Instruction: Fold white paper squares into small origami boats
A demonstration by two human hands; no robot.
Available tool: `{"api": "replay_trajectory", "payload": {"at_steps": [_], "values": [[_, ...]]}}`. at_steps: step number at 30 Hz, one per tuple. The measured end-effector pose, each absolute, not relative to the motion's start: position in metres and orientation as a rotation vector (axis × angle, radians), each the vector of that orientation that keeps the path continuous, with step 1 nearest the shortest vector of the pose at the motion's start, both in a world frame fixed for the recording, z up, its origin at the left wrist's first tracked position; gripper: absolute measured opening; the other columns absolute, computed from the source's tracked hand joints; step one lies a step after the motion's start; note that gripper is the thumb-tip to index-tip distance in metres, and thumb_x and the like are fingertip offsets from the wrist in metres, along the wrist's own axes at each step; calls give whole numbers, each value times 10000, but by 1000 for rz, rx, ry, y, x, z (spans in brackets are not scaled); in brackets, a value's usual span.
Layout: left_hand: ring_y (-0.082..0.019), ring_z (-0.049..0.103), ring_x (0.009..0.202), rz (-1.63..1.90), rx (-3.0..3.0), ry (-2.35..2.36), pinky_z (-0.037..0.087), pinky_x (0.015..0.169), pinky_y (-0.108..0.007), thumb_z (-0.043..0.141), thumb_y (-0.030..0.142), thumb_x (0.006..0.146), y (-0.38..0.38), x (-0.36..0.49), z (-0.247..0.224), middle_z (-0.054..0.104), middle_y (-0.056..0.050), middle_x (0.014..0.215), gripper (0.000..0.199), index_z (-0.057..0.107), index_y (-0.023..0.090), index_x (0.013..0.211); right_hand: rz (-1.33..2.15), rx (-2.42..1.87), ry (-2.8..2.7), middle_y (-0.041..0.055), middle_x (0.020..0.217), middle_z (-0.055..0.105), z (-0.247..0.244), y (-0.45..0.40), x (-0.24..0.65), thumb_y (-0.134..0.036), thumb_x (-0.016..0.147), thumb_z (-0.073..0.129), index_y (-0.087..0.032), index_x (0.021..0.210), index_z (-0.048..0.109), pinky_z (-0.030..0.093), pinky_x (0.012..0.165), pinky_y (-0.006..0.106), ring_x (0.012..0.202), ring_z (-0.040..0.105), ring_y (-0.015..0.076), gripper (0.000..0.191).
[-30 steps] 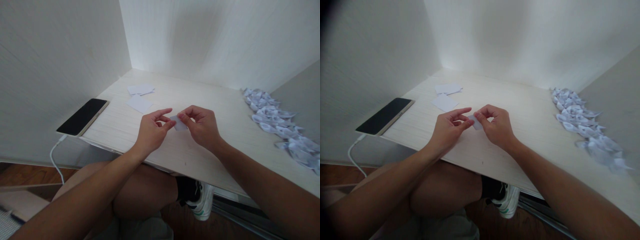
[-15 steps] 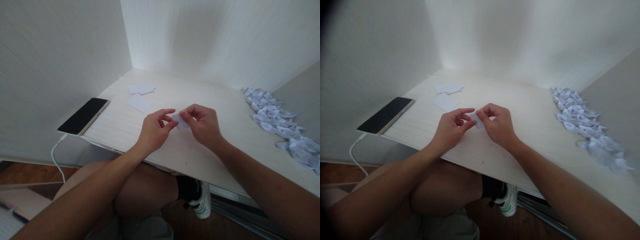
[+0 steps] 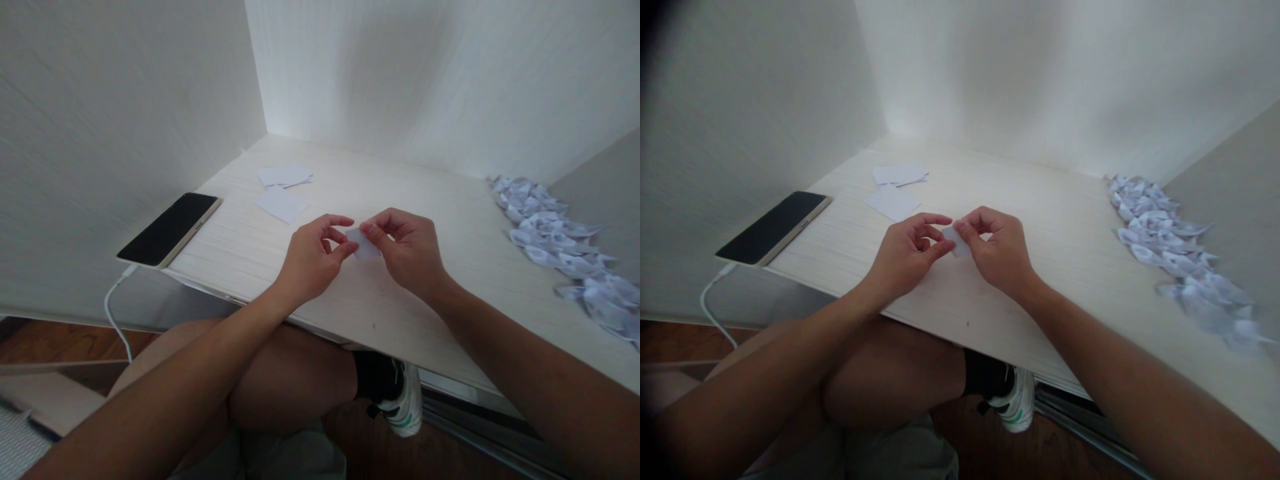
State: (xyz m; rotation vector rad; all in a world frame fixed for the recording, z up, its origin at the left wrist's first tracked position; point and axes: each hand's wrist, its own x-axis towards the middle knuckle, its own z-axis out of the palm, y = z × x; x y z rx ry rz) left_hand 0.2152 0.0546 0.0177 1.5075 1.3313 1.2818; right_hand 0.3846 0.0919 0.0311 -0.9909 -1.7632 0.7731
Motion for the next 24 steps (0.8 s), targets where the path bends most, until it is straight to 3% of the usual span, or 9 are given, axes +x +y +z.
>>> {"api": "replay_trajectory", "payload": {"at_steps": [12, 16, 21, 24], "values": [[-93, 561, 555, 1242, 1518, 1265, 429, 554, -239, 786, 178, 828, 56, 216, 12, 731, -10, 795, 347, 740, 165, 1172, 759, -984, -1753, -1, 653, 684, 33, 92, 384, -327, 861, 740, -196, 682, 674, 442, 636, 322, 611, 549, 138, 232], [-88, 544, 544, 1234, 1498, 1303, 419, 559, -241, 784, 144, 816, 55, 216, 13, 712, 2, 768, 295, 716, 161, 1103, 758, -974, -1763, 4, 650, 687, 32, 92, 384, -355, 866, 739, -193, 676, 675, 437, 630, 323, 607, 550, 138, 257], [-86, 554, 532, 1237, 1472, 1244, 413, 552, -239, 783, 107, 803, 53, 217, 17, 705, 19, 774, 466, 634, 163, 1241, 773, -1002, -1728, 2, 652, 682, 32, 93, 385, -337, 841, 749, -192, 688, 685, 408, 591, 310, 606, 546, 140, 221], [-78, 523, 509, 1259, 1470, 1269, 389, 536, -236, 784, 94, 792, 52, 218, 16, 690, 28, 752, 445, 637, 170, 1205, 795, -988, -1719, 0, 648, 677, 32, 93, 384, -329, 838, 747, -193, 678, 679, 416, 598, 313, 605, 544, 138, 221]]}}
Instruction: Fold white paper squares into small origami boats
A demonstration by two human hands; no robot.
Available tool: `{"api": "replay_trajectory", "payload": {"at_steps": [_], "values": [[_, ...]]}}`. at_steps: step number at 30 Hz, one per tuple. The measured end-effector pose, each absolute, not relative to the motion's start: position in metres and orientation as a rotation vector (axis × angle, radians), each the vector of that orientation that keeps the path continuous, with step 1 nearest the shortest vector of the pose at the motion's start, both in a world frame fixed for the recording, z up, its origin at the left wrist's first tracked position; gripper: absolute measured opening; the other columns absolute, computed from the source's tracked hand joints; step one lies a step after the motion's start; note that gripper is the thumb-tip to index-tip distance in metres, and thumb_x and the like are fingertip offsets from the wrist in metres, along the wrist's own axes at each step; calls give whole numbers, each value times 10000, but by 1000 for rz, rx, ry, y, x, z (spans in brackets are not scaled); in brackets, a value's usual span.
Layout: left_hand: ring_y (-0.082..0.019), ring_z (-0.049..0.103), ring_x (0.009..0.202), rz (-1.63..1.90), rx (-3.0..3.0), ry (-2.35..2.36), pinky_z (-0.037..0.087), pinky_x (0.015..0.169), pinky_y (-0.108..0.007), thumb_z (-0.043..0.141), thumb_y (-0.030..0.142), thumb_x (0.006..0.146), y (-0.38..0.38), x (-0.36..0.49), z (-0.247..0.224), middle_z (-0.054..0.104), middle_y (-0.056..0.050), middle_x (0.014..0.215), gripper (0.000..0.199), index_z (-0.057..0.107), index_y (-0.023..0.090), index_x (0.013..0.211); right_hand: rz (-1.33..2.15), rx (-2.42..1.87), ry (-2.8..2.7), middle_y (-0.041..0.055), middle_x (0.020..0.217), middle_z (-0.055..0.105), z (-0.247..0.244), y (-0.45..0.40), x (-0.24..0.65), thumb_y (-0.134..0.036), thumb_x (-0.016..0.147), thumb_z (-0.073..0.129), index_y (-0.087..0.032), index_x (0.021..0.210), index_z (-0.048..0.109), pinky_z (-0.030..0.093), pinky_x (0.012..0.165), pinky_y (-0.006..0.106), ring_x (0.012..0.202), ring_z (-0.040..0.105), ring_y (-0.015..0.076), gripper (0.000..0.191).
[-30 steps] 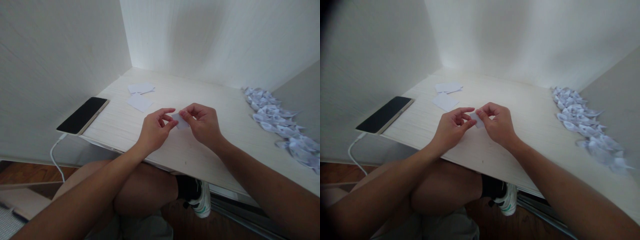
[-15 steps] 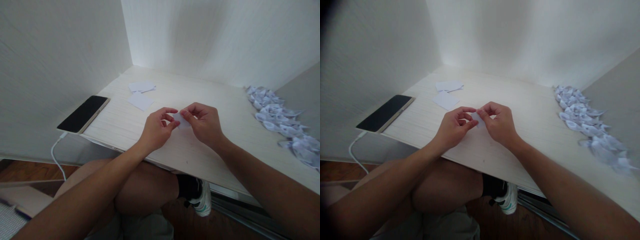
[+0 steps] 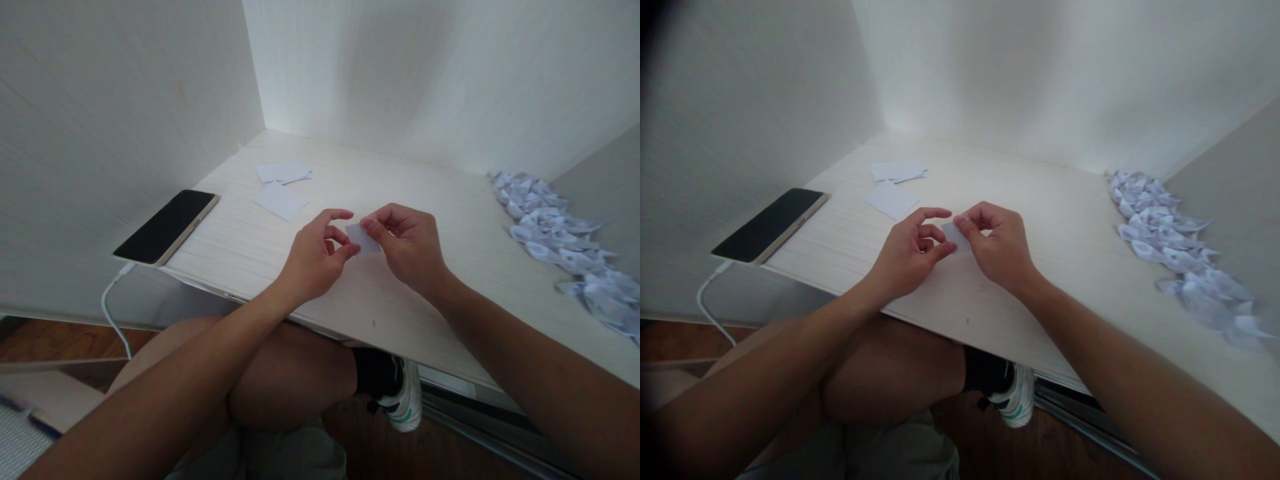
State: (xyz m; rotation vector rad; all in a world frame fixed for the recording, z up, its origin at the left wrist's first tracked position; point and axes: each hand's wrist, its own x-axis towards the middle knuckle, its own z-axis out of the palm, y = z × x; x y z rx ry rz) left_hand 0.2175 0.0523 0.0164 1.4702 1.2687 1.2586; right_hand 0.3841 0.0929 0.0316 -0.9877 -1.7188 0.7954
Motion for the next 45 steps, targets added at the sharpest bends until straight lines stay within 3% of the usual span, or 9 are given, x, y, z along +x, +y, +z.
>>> {"api": "replay_trajectory", "payload": {"at_steps": [3, 7, 14, 18, 23, 27, 33, 39, 45], "values": [[-73, 508, 500, 1275, 1468, 1278, 380, 531, -233, 791, 103, 790, 51, 218, 16, 683, 34, 737, 387, 636, 174, 1138, 809, -967, -1703, 0, 656, 681, 31, 93, 384, -316, 841, 743, -195, 680, 678, 433, 618, 322, 608, 549, 139, 211], [-79, 537, 521, 1251, 1496, 1240, 403, 548, -238, 796, 115, 805, 51, 218, 18, 704, 27, 775, 487, 611, 162, 1252, 794, -965, -1688, 3, 661, 679, 30, 94, 384, -320, 852, 743, -195, 691, 683, 435, 616, 320, 617, 554, 142, 213], [-84, 533, 513, 1243, 1488, 1261, 412, 552, -241, 803, 112, 794, 50, 217, 22, 705, 29, 757, 470, 612, 170, 1220, 802, -975, -1673, 9, 667, 676, 30, 94, 385, -399, 853, 781, -197, 702, 687, 426, 576, 304, 618, 556, 145, 269], [-88, 542, 526, 1203, 1526, 1254, 409, 555, -240, 791, 100, 801, 50, 218, 22, 719, 18, 773, 515, 613, 166, 1279, 811, -972, -1654, 3, 662, 673, 30, 94, 385, -379, 857, 777, -197, 701, 686, 428, 581, 308, 601, 544, 137, 256], [-67, 493, 486, 1207, 1498, 1250, 400, 535, -226, 795, 88, 786, 50, 218, 21, 701, 34, 732, 451, 641, 163, 1204, 823, -962, -1655, -5, 644, 661, 31, 94, 384, -341, 857, 766, -195, 694, 687, 429, 586, 312, 585, 532, 131, 232], [-79, 546, 498, 1169, 1478, 1172, 424, 519, -224, 795, 131, 797, 49, 217, 21, 707, 26, 756, 490, 615, 167, 1251, 828, -968, -1634, -10, 640, 654, 31, 95, 385, -349, 845, 772, -198, 691, 685, 432, 584, 308, 580, 523, 127, 232], [-57, 517, 432, 1224, 1369, 1107, 397, 432, -189, 772, 43, 768, 44, 219, 24, 646, 67, 692, 523, 609, 181, 1245, 870, -937, -1613, -13, 639, 650, 30, 95, 384, -378, 836, 794, -194, 700, 689, 431, 574, 298, 573, 520, 119, 252], [-89, 585, 440, 1175, 1255, 1074, 426, 339, -169, 754, 67, 819, 44, 222, 27, 633, 67, 736, 666, 489, 185, 1418, 905, -912, -1563, -25, 628, 628, 30, 97, 385, -393, 817, 819, -192, 681, 675, 388, 525, 258, 569, 505, 104, 282], [-75, 623, 504, 1323, 1318, 1133, 451, 327, -153, 706, 139, 884, 45, 221, 22, 649, 10, 921, 419, 599, 198, 1285, 957, -887, -1535, -23, 656, 646, 29, 98, 385, -434, 800, 858, -192, 696, 682, 409, 536, 251, 581, 524, 100, 317]]}}
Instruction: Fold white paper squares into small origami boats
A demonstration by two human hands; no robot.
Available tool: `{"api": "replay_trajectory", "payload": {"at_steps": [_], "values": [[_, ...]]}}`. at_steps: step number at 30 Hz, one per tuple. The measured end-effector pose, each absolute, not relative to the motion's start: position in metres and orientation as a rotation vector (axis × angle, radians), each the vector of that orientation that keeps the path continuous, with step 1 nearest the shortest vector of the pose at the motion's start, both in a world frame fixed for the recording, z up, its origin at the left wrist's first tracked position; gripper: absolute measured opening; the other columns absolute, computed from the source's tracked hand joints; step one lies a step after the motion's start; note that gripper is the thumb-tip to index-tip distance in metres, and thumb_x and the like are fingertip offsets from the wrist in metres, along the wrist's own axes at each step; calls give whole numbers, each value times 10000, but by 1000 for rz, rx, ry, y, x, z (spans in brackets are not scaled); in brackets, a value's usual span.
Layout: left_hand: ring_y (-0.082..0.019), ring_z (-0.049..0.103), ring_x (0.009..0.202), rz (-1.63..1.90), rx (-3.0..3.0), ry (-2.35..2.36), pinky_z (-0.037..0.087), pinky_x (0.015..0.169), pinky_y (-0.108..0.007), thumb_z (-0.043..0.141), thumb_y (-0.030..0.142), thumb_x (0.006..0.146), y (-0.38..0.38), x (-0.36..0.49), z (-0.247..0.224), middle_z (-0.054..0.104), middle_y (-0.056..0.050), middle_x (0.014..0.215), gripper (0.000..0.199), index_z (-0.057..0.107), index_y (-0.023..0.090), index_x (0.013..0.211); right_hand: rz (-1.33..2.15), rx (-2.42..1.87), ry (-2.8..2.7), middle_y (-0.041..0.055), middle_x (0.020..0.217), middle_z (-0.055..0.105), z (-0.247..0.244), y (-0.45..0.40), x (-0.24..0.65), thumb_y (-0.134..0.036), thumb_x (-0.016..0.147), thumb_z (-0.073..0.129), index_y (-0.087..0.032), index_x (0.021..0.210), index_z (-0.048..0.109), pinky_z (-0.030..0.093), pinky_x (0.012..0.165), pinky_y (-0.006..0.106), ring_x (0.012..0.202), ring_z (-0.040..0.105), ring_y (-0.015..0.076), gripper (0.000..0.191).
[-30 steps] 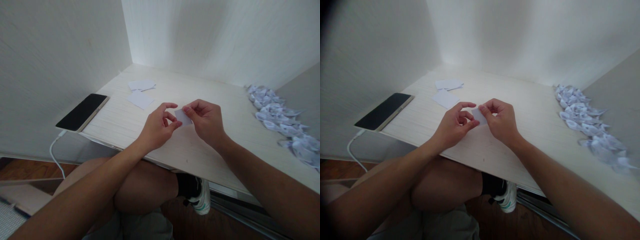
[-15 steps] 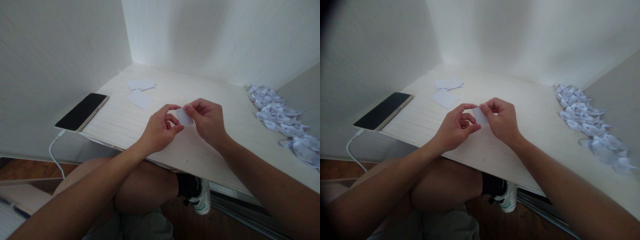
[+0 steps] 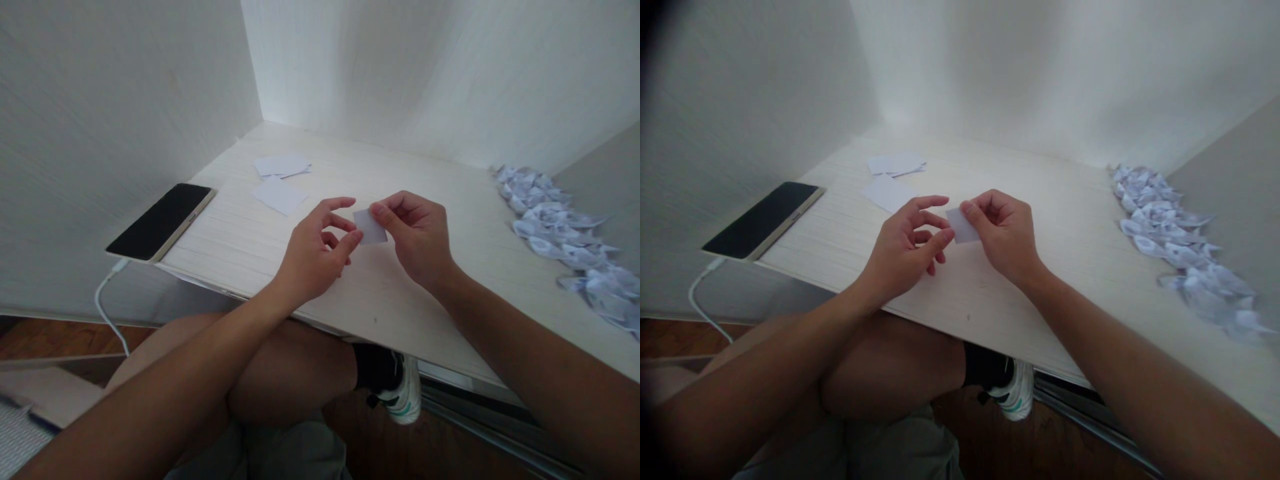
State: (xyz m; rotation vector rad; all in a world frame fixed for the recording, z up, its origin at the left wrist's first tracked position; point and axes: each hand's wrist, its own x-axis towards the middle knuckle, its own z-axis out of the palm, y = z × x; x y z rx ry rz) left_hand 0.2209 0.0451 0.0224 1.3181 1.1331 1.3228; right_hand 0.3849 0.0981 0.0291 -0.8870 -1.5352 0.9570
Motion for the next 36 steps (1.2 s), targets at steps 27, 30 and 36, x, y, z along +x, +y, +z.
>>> {"api": "replay_trajectory", "payload": {"at_steps": [27, 30, 36], "values": [[-100, 651, 503, 1678, 1205, 968, 606, 476, -229, 760, 191, 856, 48, 219, 23, 694, 19, 680, 155, 813, 179, 1001, 2047, -625, -1311, 50, 956, 773, 36, 98, 392, -505, 886, 804, -171, 1051, 738, 603, 702, 216, 839, 749, 153, 379], [-108, 688, 589, 1708, 1248, 1020, 624, 496, -238, 770, 215, 847, 47, 218, 23, 773, -48, 967, 132, 797, 182, 972, 2056, -602, -1294, 42, 972, 779, 35, 99, 392, -468, 904, 799, -173, 1055, 753, 603, 719, 200, 831, 759, 137, 334], [-132, 725, 682, 1729, 1234, 952, 677, 594, -295, 849, 355, 818, 46, 218, 26, 761, -96, 1149, 246, 727, 165, 917, 2032, -648, -1259, 19, 899, 779, 35, 99, 390, -397, 859, 846, -172, 980, 760, 607, 684, 189, 827, 773, 141, 269]]}}
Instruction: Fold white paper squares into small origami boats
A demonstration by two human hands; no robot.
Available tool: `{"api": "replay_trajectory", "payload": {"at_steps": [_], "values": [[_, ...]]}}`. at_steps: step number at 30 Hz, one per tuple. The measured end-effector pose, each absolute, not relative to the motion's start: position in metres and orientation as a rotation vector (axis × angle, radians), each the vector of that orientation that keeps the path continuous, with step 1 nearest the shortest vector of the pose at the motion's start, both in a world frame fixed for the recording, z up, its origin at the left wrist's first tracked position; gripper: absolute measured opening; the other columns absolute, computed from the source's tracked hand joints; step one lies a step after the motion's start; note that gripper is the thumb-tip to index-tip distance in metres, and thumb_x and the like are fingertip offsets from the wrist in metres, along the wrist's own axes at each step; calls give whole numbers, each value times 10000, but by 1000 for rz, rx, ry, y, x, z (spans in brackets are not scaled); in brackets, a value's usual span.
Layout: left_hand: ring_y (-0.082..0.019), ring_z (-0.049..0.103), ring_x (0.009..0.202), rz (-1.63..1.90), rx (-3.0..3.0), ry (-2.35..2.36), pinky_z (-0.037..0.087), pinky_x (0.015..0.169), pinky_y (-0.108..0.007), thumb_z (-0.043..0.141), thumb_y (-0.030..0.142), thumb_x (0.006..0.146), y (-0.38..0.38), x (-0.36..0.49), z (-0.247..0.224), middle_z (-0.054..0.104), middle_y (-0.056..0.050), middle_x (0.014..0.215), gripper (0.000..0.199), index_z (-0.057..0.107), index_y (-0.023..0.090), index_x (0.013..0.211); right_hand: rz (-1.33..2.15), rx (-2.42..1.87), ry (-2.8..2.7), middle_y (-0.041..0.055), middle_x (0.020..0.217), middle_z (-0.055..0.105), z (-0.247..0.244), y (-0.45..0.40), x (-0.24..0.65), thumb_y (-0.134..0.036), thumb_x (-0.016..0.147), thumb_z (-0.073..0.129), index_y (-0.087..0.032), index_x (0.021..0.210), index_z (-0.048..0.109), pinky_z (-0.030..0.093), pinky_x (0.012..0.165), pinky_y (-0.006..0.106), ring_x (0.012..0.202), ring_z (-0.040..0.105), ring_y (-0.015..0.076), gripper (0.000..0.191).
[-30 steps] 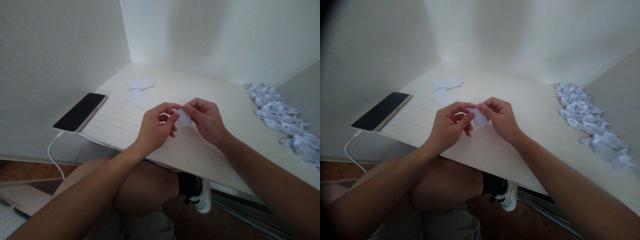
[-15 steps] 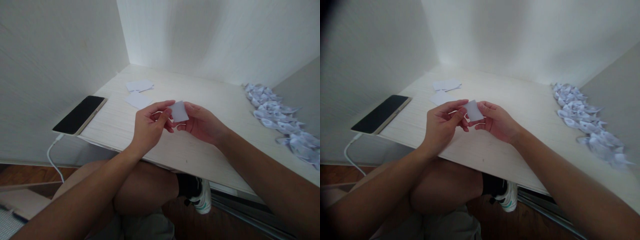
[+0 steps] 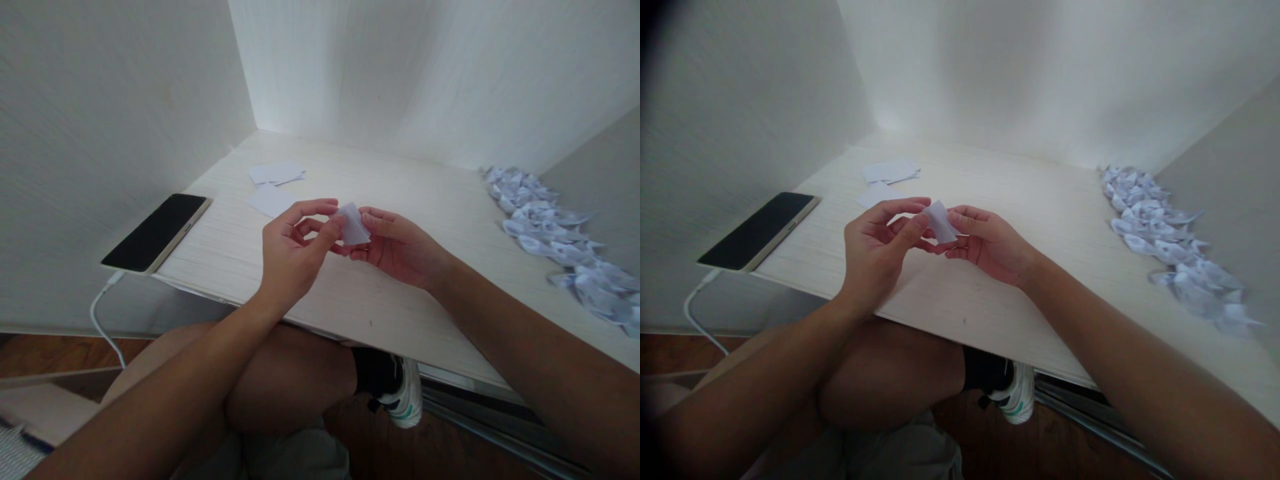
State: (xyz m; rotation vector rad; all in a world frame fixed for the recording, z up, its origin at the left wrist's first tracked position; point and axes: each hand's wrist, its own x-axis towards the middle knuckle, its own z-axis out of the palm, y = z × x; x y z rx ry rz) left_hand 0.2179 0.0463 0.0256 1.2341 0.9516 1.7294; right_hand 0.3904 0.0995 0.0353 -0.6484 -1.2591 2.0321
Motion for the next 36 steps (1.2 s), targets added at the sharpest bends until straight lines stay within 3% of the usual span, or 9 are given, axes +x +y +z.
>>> {"api": "replay_trajectory", "payload": {"at_steps": [5, 10, 13, 18, 20, 23, 25, 29, 36], "values": [[-110, 718, 635, 1607, 1160, 1051, 627, 588, -249, 896, 410, 756, 46, 217, 30, 748, -90, 1084, 360, 652, 149, 803, 1859, -766, -1349, 42, 809, 784, 34, 98, 389, -390, 823, 871, -160, 866, 745, 628, 666, 240, 699, 768, 150, 266], [-89, 682, 666, 1408, 1173, 1257, 563, 596, -212, 797, 145, 737, 52, 211, 25, 742, -65, 1035, 197, 626, 152, 836, 1563, -1017, -1483, 64, 716, 769, 30, 99, 388, -418, 786, 893, -145, 762, 724, 623, 589, 224, 621, 749, 145, 322], [-95, 674, 682, 1319, 1197, 1392, 542, 623, -229, 747, 62, 713, 58, 208, 20, 733, -82, 1088, 293, 645, 142, 975, 1559, -1126, -1476, 69, 730, 763, 26, 101, 385, -384, 773, 888, -151, 732, 667, 650, 612, 250, 628, 752, 154, 324], [-136, 676, 679, 1147, 1364, 1413, 522, 640, -264, 688, 29, 731, 61, 199, 19, 797, -87, 975, 343, 643, 153, 1048, 1198, -1195, -1728, -2, 727, 684, 19, 94, 383, -303, 853, 772, -196, 1100, 630, 553, 462, 254, 568, 672, 157, 304], [-140, 667, 657, 1022, 1465, 1380, 515, 640, -267, 669, 9, 729, 60, 194, 21, 812, -72, 911, 358, 661, 159, 1054, 819, -1080, -2016, 45, 906, 695, 16, 89, 387, -271, 883, 725, -204, 1177, 645, 544, 509, 256, 658, 655, 147, 312], [-130, 643, 608, 894, 1613, 1372, 528, 637, -283, 674, 24, 747, 57, 188, 26, 810, -58, 918, 340, 685, 167, 1055, 418, -764, -2339, 117, 1097, 690, 14, 84, 395, -231, 917, 675, -189, 1095, 697, 604, 731, 342, 901, 684, 193, 185], [-131, 644, 603, 860, 1716, 1421, 537, 628, -289, 682, 50, 769, 55, 187, 28, 793, -52, 930, 311, 691, 172, 1056, 293, -647, -2427, 133, 1107, 705, 13, 83, 399, -231, 938, 662, -178, 1041, 706, 601, 792, 374, 965, 676, 213, 125], [-139, 654, 609, 830, 1795, 1481, 537, 563, -268, 710, 99, 788, 54, 186, 29, 749, -44, 909, 291, 702, 181, 1067, 187, -595, -2549, 120, 1050, 748, 14, 83, 401, -292, 993, 657, -168, 964, 734, 571, 737, 356, 854, 651, 197, 149], [-140, 685, 574, 868, 1790, 1564, 544, 456, -219, 768, 205, 810, 50, 189, 30, 736, -6, 845, 265, 724, 232, 1070, 221, -680, -2567, 108, 927, 732, 15, 73, 407, -293, 999, 659, -146, 999, 780, 542, 745, 413, 860, 638, 247, 190]]}}
